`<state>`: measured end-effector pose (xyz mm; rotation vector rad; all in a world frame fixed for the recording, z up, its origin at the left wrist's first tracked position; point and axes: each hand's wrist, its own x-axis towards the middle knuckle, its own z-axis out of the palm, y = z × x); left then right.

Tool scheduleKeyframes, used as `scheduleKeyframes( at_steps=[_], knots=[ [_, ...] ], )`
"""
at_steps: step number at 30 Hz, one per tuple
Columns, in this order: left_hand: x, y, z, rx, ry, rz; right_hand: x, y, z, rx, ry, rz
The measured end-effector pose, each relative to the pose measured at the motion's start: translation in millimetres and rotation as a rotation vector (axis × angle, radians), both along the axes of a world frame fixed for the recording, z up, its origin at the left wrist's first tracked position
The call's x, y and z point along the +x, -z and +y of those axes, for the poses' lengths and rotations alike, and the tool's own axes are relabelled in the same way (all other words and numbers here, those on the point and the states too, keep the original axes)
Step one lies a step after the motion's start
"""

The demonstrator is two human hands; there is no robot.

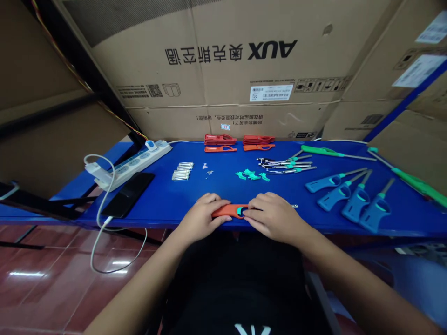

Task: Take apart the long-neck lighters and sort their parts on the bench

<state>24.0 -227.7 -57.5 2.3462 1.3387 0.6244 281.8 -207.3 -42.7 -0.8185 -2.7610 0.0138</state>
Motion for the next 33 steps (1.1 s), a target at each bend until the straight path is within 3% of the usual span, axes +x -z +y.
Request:
scheduleKeyframes(
  at_steps=[9, 12, 18, 26, 33],
  knots=[
    [-0.7, 0.8, 8.3, -0.076, 0.028, -0.037, -38.3, -34.3, 16.0, -0.098, -0.087, -0.500],
    [-1.9, 2.5, 9.8, -0.084, 0.027, -0.034, -46.3, -38.2, 15.5, -0.056, -0.097, -0.448],
    [0.7, 1.5, 7.3, -0.061, 0.022, -0.008, -63.0, -36.6, 7.7, -0.085, 0.085, -0.397],
    [-21.5, -14.6, 1.2, -0.065, -0.032, 0.015, -78.9, -49.1, 25.0, -0.089, 0.014, -0.521],
    [-34.6, -7.5, 3.3, -0.113, -0.052, -0.114, -90.5, -46.7, 31.9, -0.082, -0.064, -0.550]
  ],
)
